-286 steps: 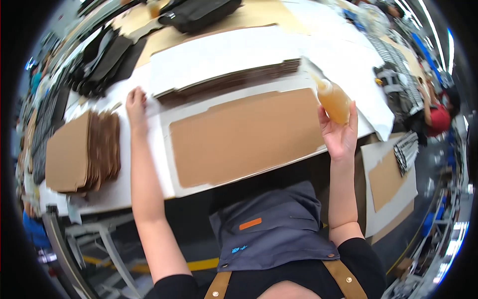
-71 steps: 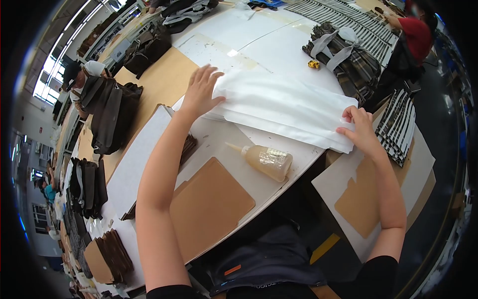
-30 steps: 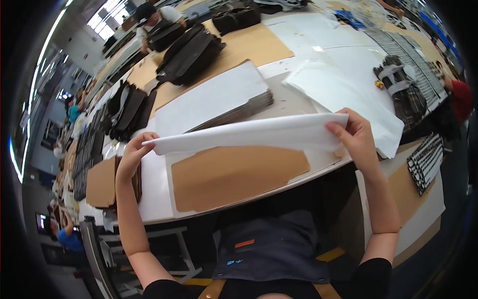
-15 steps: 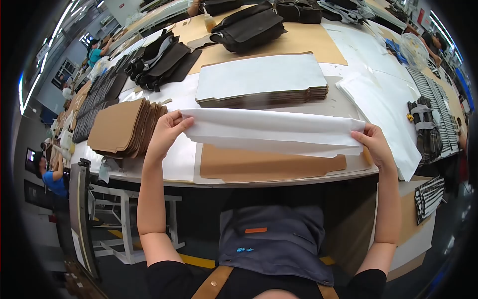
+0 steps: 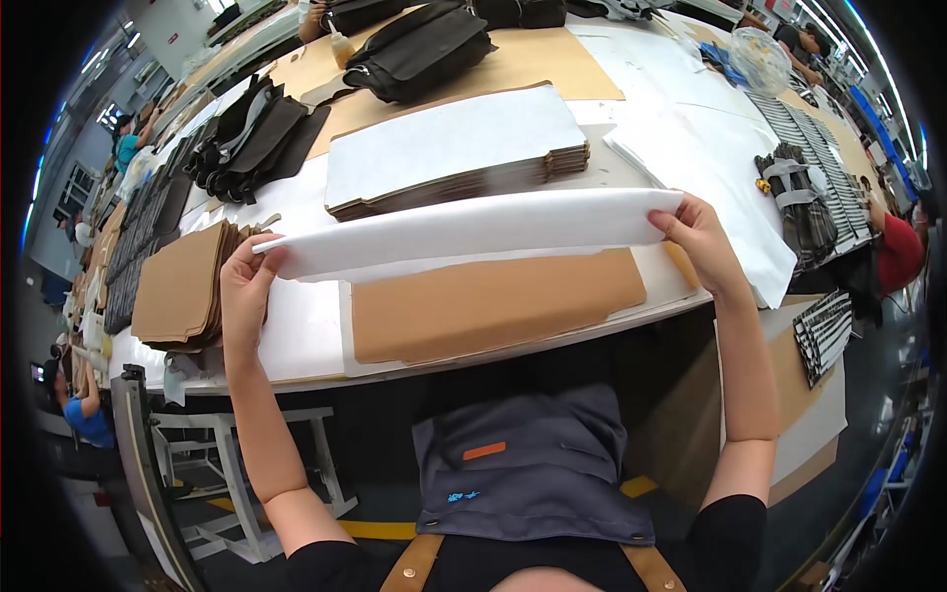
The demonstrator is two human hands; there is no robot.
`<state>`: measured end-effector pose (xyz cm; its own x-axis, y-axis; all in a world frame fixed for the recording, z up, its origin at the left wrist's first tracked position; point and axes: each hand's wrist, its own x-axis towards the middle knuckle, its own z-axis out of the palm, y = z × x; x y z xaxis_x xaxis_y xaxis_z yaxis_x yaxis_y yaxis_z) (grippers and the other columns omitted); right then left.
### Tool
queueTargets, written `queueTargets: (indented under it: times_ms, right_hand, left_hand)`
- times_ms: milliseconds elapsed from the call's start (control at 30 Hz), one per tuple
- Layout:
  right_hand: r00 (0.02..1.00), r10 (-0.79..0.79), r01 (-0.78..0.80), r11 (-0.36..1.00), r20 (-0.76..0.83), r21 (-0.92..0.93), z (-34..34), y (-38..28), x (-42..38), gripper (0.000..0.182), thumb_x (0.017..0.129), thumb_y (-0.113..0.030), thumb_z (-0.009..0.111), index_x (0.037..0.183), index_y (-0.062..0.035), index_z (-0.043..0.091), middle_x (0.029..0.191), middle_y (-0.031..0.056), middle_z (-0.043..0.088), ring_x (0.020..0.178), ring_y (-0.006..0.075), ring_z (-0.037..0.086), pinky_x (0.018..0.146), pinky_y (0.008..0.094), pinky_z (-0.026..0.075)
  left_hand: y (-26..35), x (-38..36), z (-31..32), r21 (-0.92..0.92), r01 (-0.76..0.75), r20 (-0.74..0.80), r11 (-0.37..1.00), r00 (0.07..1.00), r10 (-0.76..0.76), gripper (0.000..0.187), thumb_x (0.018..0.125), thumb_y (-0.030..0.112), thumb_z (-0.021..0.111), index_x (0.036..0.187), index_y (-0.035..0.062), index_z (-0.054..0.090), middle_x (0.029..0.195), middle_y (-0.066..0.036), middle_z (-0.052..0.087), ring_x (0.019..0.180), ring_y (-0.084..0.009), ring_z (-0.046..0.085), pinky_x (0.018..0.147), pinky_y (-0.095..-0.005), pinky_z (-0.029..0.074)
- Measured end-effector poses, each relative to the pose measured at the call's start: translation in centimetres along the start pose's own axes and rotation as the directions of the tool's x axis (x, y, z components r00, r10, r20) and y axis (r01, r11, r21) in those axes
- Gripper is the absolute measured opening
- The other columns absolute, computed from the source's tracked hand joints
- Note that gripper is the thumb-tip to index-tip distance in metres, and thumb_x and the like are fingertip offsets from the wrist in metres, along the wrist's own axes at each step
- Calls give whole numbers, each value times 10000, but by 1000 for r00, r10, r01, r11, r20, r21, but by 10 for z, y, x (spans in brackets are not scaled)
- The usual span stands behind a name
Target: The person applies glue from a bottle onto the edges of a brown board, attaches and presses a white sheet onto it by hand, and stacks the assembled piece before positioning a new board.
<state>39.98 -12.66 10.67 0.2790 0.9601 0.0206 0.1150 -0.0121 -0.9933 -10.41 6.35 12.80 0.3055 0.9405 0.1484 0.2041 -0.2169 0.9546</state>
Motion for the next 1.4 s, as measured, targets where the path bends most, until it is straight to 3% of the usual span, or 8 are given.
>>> queueTargets:
  times_ms: [67,400,500,800,967,1100,1300,1400]
  right_hand:
    - [999,13,-15,999,40,37,3,-9,-3,311,946,-104,666,1209,51,607,992,76,711,839,79,647,718,213,512]
    - [994,-15,18,1000,113,-25,-2,-13,-3,450,913,-91,694,1313,48,539,1059,66,705,883,79,654,693,204,518]
    - [995,-26,23,999,93,29,6,-18,-9,419,905,-102,710,1276,40,578,1044,50,702,860,67,631,680,201,488]
    - [999,38,-33,990,32,-138,-2,12,-8,284,884,-72,698,1139,43,651,1005,54,697,850,97,614,767,256,489]
    - [998,65,-66,997,-16,-36,9,22,-13,293,896,-108,687,1145,37,635,1005,71,698,879,108,626,773,264,490]
    - [993,115,-115,993,-27,-1,8,25,-12,316,906,-137,681,1170,27,622,998,79,702,847,107,632,716,262,499]
    - [983,181,-181,980,-7,-87,6,38,-16,315,888,-160,716,1140,9,633,889,21,696,749,57,610,590,216,447]
    - [976,215,-217,972,-38,-86,7,50,-21,303,878,-152,730,1126,-2,640,848,-2,685,716,43,586,567,205,422]
  left_hand:
    - [-8,4,-1,-3,-99,-38,995,994,99,225,969,162,669,1131,7,662,928,-4,695,830,-30,591,756,-183,451]
    - [-4,6,1,-38,-19,-31,999,999,18,316,971,169,664,1212,-32,630,1028,-29,700,916,-57,608,840,-196,460]
    - [-11,4,-1,-29,5,0,1000,1000,-5,296,967,115,649,1215,-44,622,1040,-40,698,939,-67,621,859,-205,471]
    - [-31,-11,6,19,88,129,996,988,-90,237,947,-8,553,1169,-31,632,1027,-23,675,974,-72,616,889,-218,464]
    - [-40,-24,32,-103,138,44,985,990,-134,184,979,56,561,1161,29,572,887,34,594,780,-33,489,687,-208,394]
    - [-45,-27,42,-30,66,40,997,997,-65,259,974,164,650,1170,18,568,853,28,614,748,-37,517,678,-213,425]
    - [-38,-44,42,-74,271,82,960,961,-265,175,959,140,662,1035,-7,602,847,5,638,785,-32,556,714,-199,445]
    - [-63,-53,36,11,270,71,963,960,-270,147,936,126,689,945,6,605,817,10,630,748,-27,542,673,-189,428]
